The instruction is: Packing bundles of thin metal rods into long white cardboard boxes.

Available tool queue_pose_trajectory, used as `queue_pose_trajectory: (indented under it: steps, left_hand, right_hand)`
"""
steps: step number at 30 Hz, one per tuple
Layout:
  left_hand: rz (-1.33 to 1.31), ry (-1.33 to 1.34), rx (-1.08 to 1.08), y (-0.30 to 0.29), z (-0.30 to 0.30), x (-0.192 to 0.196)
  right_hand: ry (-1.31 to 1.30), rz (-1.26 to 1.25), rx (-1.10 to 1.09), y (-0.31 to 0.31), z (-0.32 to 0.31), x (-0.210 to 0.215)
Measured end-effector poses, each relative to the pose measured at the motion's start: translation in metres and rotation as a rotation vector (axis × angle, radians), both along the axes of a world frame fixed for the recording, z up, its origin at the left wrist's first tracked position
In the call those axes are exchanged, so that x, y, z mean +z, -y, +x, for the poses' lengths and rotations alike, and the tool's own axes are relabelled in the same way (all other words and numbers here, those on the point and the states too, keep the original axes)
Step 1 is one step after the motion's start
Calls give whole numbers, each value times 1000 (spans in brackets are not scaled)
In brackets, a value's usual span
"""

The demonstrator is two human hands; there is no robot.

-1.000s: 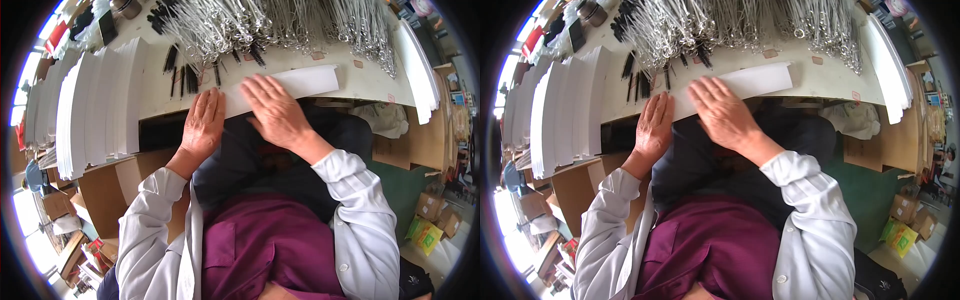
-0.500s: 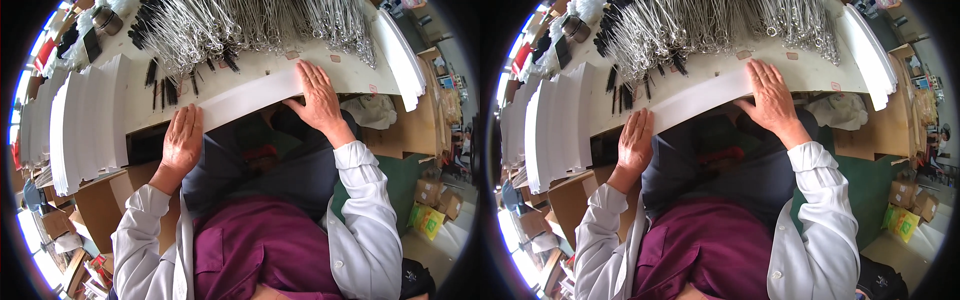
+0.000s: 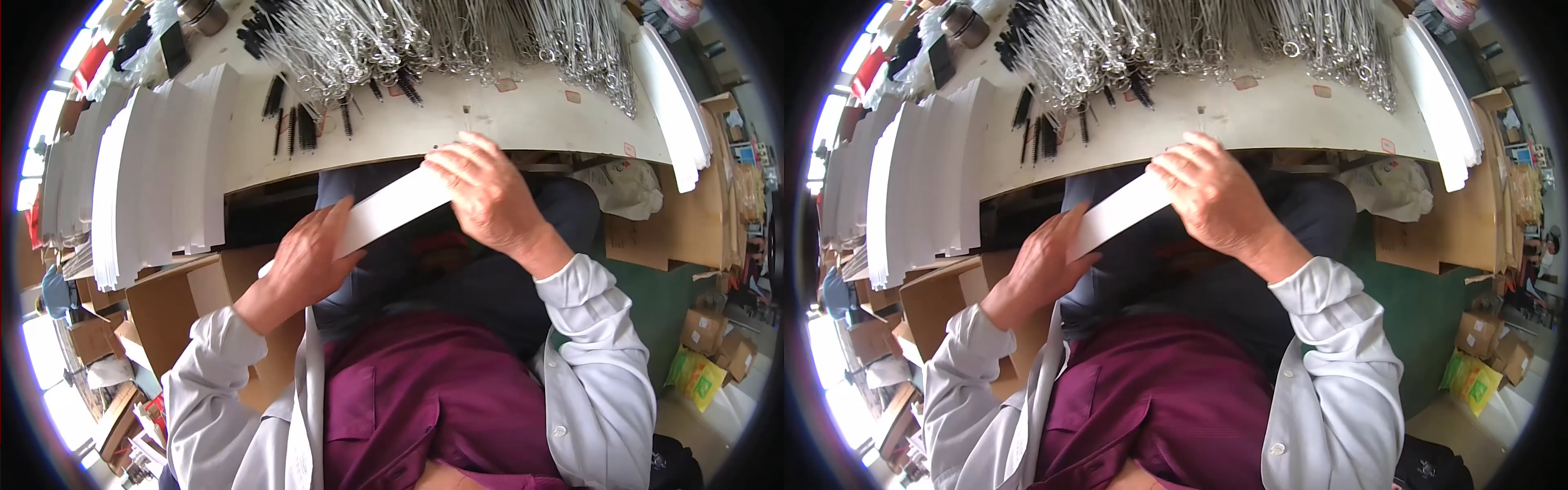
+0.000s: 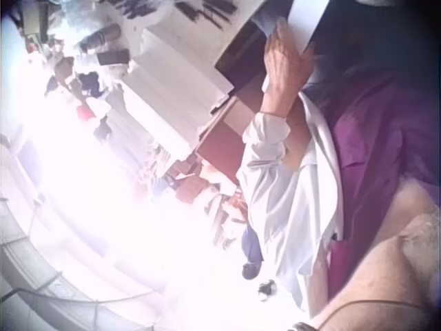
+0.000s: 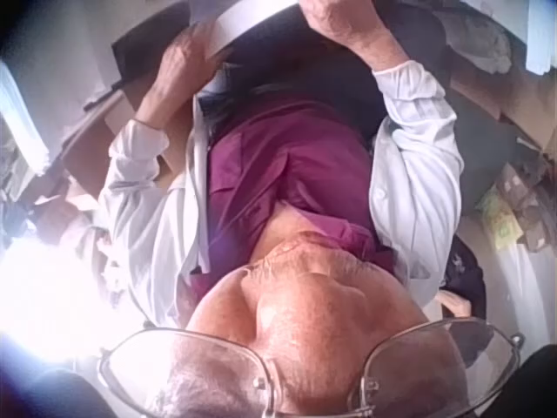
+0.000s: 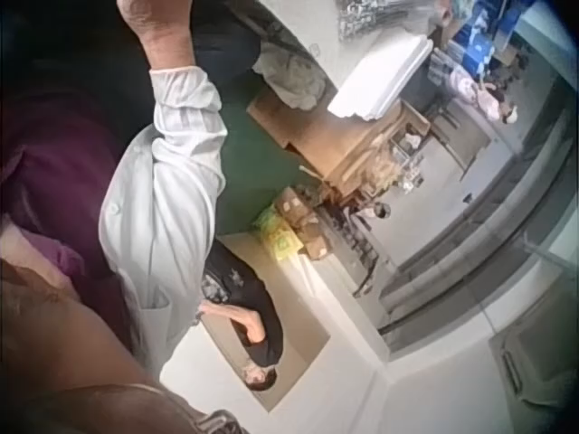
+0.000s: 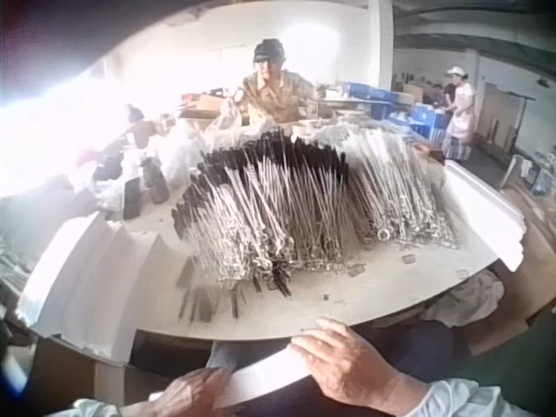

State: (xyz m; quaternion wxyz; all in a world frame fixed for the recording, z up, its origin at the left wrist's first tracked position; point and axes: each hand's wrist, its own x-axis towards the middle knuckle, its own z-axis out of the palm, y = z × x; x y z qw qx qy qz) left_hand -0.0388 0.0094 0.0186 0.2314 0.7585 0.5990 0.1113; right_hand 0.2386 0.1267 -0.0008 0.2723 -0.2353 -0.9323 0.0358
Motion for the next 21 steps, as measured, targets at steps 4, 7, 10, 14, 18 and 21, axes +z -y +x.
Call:
queue_pose_trajectory:
  steps: [4, 7, 10, 14, 18, 21]
  left_hand:
    - [-58, 180, -10, -28, 23, -1]
    - [3, 167, 61, -24, 22, -8]
    - [14, 138, 137, -18, 21, -11]
    - [-33, 145, 173, -6, 35, -17]
    - [-9, 154, 199, -1, 38, -28]
    - [-1, 122, 164, 4, 41, -32]
  right_hand:
    - [-27, -72, 35, 19, -34, -5]
    - [-143, -123, -28, 28, -33, 2]
    - [-317, -133, -192, 34, -7, -7]
    - [-411, -344, -194, 61, -12, -23]
    - [-543, -435, -216, 68, -22, -41]
    - [-594, -663, -218, 78, -29, -40]
